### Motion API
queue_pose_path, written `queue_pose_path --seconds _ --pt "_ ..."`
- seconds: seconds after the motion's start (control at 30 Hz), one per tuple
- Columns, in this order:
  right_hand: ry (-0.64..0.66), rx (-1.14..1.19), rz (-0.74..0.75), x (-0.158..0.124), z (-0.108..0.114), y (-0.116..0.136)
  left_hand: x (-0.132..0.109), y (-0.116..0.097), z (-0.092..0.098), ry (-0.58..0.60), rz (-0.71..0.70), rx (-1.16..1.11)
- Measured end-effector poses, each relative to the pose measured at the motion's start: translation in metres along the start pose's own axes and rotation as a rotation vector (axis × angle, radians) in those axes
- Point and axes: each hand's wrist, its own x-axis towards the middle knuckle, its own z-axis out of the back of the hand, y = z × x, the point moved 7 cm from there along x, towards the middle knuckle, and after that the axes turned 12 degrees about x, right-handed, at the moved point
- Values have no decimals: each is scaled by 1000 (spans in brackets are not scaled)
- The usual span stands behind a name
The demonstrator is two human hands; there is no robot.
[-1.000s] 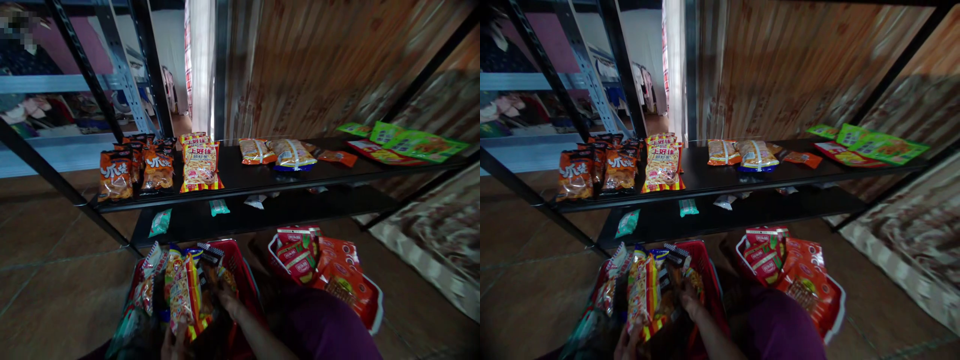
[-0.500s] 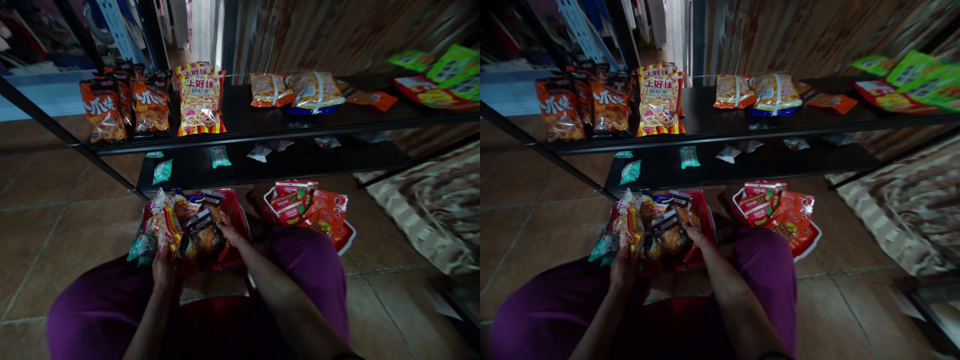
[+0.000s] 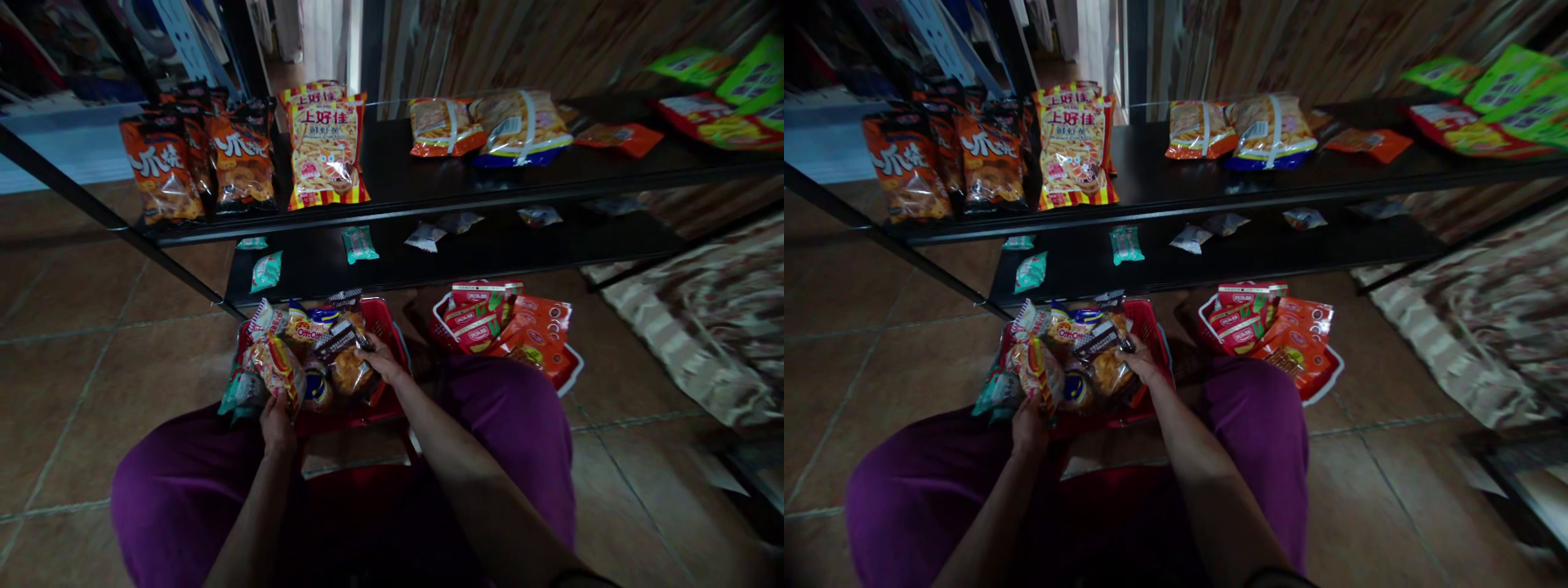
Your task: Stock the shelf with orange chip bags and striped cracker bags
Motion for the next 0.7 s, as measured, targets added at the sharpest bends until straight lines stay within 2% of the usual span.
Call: queue_pose_path --seconds 0.1,0.2,0.4,0.57,0.7 --pt "-94 43 -5 6 25 14 1 11 -6 14 116 -38" --pt "-227 91 -7 4 49 15 1 18 -12 13 185 -70" --pt "-347 168 -29 -3 75 8 3 25 -14 -3 242 -133" --pt "-391 169 -34 -4 83 13 5 29 -17 13 245 -170" --pt "-421 123 -18 -10 68 10 4 25 -19 38 197 -173"
